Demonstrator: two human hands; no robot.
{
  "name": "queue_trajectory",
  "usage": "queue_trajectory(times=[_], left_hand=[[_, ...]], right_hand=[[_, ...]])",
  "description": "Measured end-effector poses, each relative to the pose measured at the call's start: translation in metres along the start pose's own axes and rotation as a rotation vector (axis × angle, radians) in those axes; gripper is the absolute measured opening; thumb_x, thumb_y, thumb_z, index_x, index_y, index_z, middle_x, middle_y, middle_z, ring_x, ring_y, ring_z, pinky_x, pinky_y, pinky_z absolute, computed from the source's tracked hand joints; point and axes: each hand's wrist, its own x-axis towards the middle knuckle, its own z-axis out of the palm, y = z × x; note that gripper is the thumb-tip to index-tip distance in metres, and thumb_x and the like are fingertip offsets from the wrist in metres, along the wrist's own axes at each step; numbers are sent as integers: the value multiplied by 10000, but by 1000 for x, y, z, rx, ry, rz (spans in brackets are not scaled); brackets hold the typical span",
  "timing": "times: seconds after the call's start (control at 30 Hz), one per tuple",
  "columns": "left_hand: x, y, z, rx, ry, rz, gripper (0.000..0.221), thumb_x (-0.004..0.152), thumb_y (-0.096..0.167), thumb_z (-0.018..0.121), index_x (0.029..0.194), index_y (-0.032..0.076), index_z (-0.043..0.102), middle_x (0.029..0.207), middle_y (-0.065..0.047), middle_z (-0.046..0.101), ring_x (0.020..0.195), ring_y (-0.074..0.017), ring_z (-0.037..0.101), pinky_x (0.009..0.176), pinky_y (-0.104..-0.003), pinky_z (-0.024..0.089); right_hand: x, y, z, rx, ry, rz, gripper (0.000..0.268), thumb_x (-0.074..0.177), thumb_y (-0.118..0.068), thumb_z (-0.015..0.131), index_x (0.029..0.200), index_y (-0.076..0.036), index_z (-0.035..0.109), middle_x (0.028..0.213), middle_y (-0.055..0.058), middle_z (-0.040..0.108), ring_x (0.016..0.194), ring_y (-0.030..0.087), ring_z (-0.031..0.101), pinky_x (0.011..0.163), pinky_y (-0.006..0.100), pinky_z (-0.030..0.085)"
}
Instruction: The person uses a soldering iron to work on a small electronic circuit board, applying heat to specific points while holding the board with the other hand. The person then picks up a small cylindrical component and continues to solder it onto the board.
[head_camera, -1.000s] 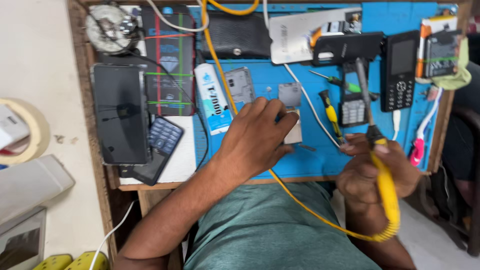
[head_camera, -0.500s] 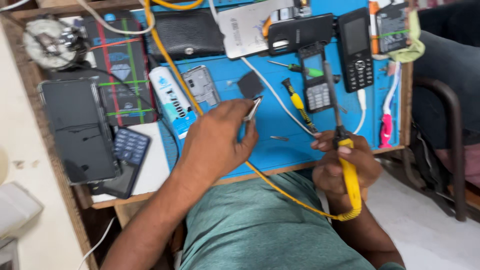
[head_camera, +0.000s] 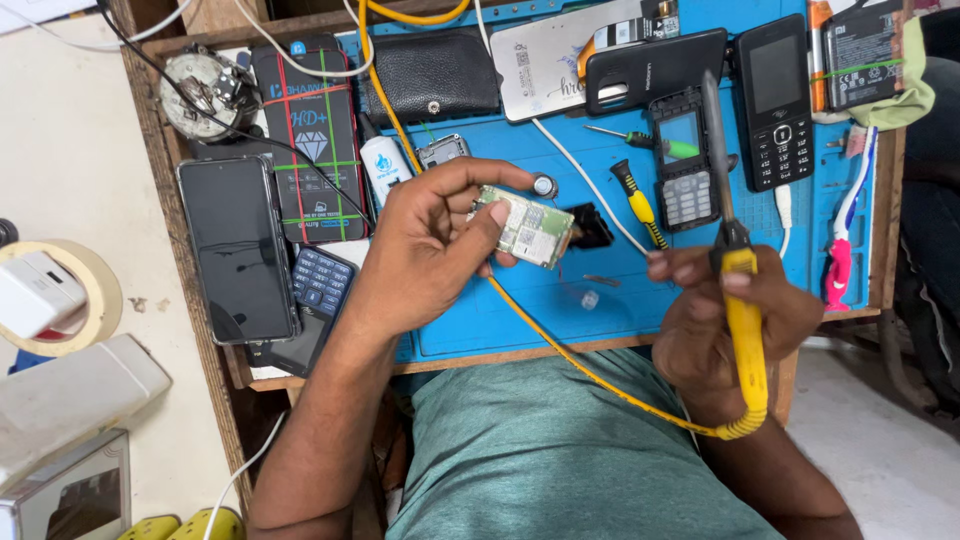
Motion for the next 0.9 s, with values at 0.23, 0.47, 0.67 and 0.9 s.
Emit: queue_trajectory(times=[0.23, 0.47, 0.67, 0.9], left_hand=[[-2, 11, 1, 259, 3, 49, 312, 977, 26, 691, 1270, 19, 585, 1195, -28, 678, 925, -4, 634, 641, -151, 496], [-10, 7, -11, 438, 2, -41, 389, 938, 55, 732, 1282, 74, 551, 1173, -21, 625, 742, -35, 569, 560, -196, 485], [16, -23, 9, 459, -172, -122, 398, 985, 144, 722, 1316, 113, 504, 866, -59, 674, 692, -114, 670, 587, -303, 522], [35, -22, 10, 764, -159, -199, 444, 937, 215, 753, 1291, 126, 500, 759, -142, 717, 684, -257, 741, 608, -415, 538]], right_hand=[[22, -3, 2, -142, -151, 2, 508, 1023, -69, 735, 1366, -132, 366, 1175, 98, 539, 1033, 187, 664, 998, 408, 631], [9, -3, -10, -159, -118, 71, 469, 1058, -12, 697, 1359, -130, 358, 1160, 85, 483, 1044, 161, 661, 987, 426, 675], [-1, 1, -21, -268, -134, 54, 452, 1081, -23, 671, 1356, -126, 328, 1178, 94, 469, 1068, 162, 670, 974, 402, 693], [-6, 10, -29, -243, -103, 37, 436, 1069, -26, 680, 1330, -109, 341, 1143, 93, 489, 1055, 167, 688, 937, 396, 704]])
